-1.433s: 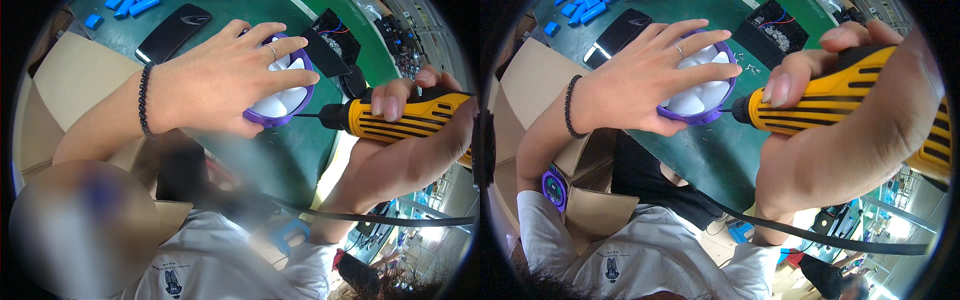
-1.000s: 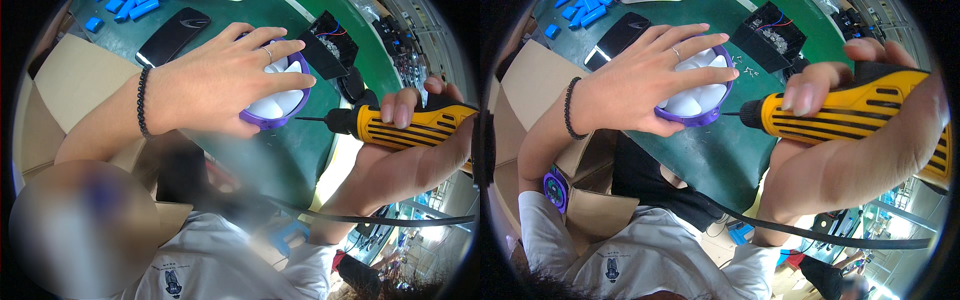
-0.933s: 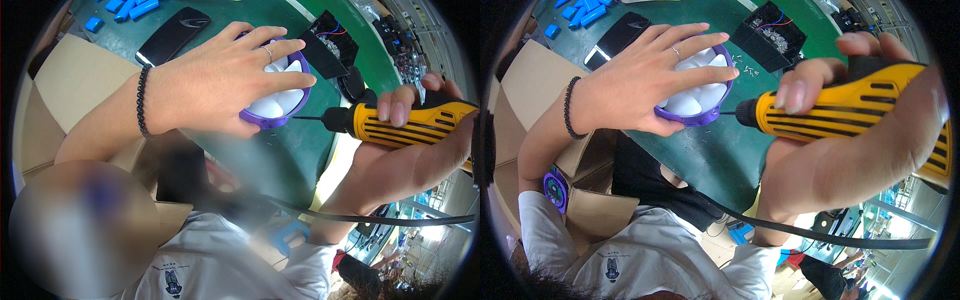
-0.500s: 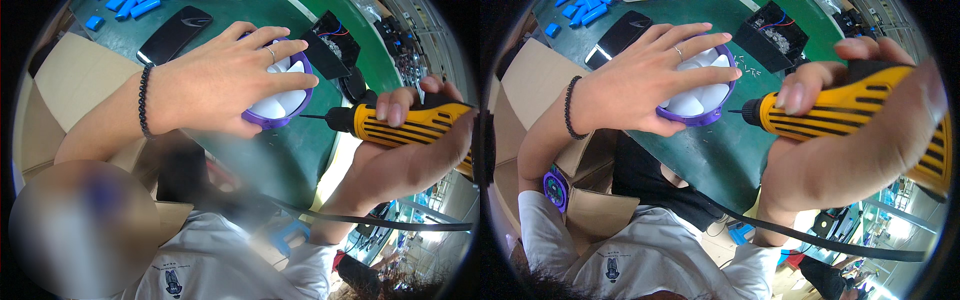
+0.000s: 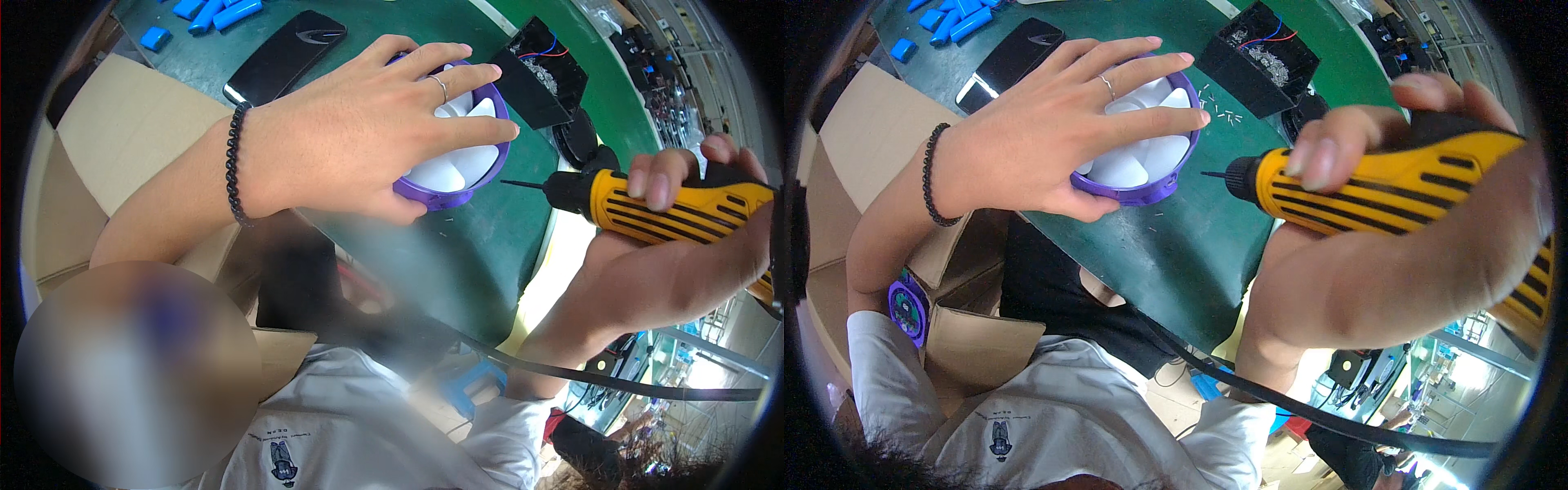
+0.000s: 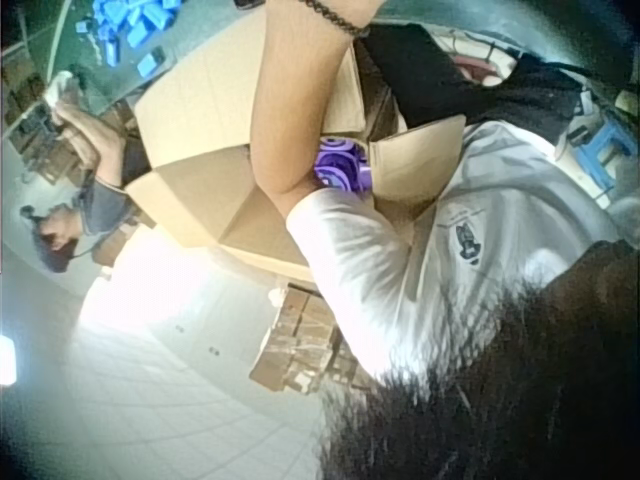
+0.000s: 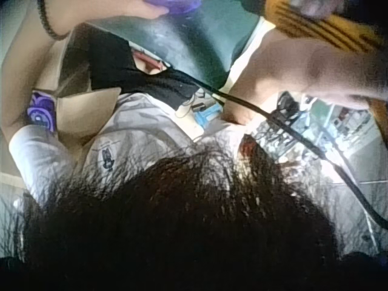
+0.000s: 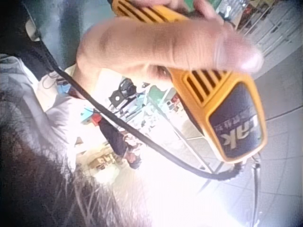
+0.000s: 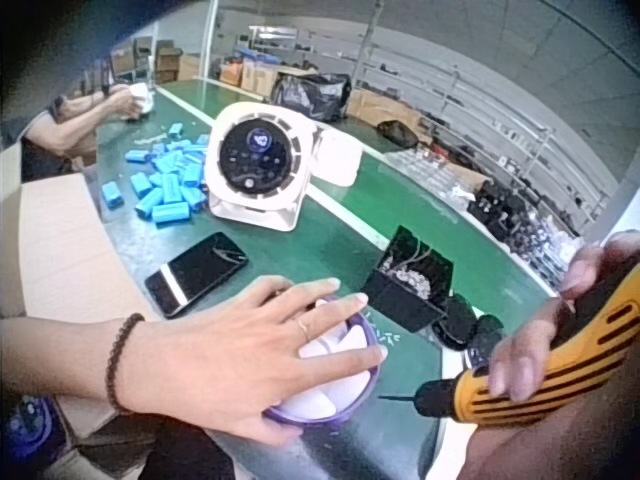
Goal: The recorder uses an electric screwdriver to attach a white fan blade assembly into a purple plastic housing, then places the finished unit into a cardboard shipping box.
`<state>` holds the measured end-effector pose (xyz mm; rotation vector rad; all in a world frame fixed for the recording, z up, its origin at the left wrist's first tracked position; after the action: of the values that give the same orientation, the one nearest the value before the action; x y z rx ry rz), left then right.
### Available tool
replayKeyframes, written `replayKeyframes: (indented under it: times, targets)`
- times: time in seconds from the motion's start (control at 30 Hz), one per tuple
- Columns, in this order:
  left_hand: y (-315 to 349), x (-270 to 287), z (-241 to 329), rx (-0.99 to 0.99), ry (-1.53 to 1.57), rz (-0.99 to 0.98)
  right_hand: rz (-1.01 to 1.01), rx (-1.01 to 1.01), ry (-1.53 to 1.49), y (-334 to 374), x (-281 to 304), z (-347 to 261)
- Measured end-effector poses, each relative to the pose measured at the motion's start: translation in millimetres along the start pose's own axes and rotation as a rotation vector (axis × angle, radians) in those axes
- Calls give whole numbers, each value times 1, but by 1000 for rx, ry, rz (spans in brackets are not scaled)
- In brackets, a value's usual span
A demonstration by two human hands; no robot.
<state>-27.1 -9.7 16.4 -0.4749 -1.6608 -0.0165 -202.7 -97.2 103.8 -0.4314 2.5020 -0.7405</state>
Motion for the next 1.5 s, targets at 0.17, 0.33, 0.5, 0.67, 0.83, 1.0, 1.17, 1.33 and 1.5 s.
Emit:
replayKeyframes:
  times: [0.17, 0.33, 0.5, 0.67, 0.83, 1.0, 1.17, 1.33, 1.5]
  targets:
    - [0, 0, 0, 2, -15, -15, -153, 57, 422, 15, -16, -9]
    - [2, -2, -1, -5, -1, 9, -145, -136, -56, 6, -2, 9]
    - [1, -1, -1, 5, -2, 11, -119, -7, 140, 4, -1, 7]
    - [1, 5, -4, -18, 34, 10, -51, -14, 130, -1, -1, 2]
    - [8, 33, -14, -107, 42, 30, 41, -23, 160, -5, -1, -2]
    - [-1, 1, 11, 230, -3, 100, -62, 123, 119, -6, 4, 3]
    - [-4, 2, -1, 62, -69, 75, -61, 67, 119, -2, -2, 5]
    - [-3, -1, -8, -82, 47, 61, -94, -55, 75, 2, -12, 10]
    - [1, 7, -9, -84, 8, 128, -119, -160, -146, 5, -8, 7]
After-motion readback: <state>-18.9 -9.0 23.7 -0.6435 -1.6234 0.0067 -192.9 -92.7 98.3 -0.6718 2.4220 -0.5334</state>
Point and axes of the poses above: each hand's wrist, its own y-axis away from the middle knuckle, its own x-axis out of the back of the hand, z = x × y, the point moved 3 cm from there along -y, towards the middle knuckle, and after that the axes turned 15 degrees about -y, right-handed, at the moved point
